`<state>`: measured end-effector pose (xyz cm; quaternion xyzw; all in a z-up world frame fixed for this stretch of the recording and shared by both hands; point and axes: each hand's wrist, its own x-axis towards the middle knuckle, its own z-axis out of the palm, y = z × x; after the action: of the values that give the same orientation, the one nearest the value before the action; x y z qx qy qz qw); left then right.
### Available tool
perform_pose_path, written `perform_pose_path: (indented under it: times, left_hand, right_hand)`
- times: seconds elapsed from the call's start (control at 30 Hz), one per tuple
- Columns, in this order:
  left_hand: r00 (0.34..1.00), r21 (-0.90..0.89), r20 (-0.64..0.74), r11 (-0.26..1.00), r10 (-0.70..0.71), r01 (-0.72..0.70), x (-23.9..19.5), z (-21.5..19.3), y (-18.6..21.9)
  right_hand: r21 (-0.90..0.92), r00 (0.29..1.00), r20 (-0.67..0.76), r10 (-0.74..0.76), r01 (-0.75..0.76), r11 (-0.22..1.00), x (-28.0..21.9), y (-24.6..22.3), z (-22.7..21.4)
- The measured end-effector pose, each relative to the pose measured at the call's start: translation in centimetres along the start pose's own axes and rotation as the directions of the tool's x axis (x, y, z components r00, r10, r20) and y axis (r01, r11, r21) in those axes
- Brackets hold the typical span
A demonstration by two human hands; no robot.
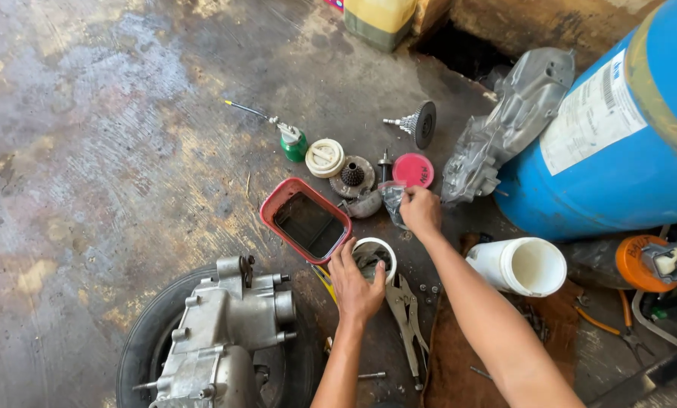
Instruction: The person is working on a metallic engine component, using a wrench to tighten bolts and a screwdriver to adjust internal parts. They also handle small metal pieces and a container of lubricant during the process.
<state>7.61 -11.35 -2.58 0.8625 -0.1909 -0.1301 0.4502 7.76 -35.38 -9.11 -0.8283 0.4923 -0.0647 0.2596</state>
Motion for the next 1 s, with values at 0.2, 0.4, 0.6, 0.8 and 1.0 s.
perform_pose_path:
  times: [0.2,0.4,0.6,0.8,1.0]
  left_hand:
    - [0.993,-0.085,-0.088,0.993,0.074,-0.082,-0.5,-0.4,0.3]
    - [0.959,-0.266,-0.228,0.937,0.166,-0.226,-0.5,-2.6,3.1]
    - [0.915,-0.046,-0.355,0.974,0.193,-0.223,-0.4,-2.5,0.6]
    - [0.936,0.025,-0.276,0.975,0.218,-0.219,-1.1,-1.9,-0.1]
    - [0.958,0.336,-0.164,0.926,0.236,-0.171,-0.7,-1.4,1.0]
  right_hand:
    - [0.313,0.886,-0.41,-0.215,0.358,0.88,-7.0,-3.9,-5.5]
    - [0.586,0.918,-0.262,-0.297,0.396,0.708,-13.2,-6.9,-10.8]
    - [0.524,0.931,0.018,-0.364,0.301,0.797,-16.2,-6.4,-10.4]
    - [0.479,0.953,0.062,-0.295,0.231,0.847,-13.0,-4.3,-10.1]
    - [-0.165,0.965,0.247,-0.084,0.127,0.978,-7.9,2.0,-3.7]
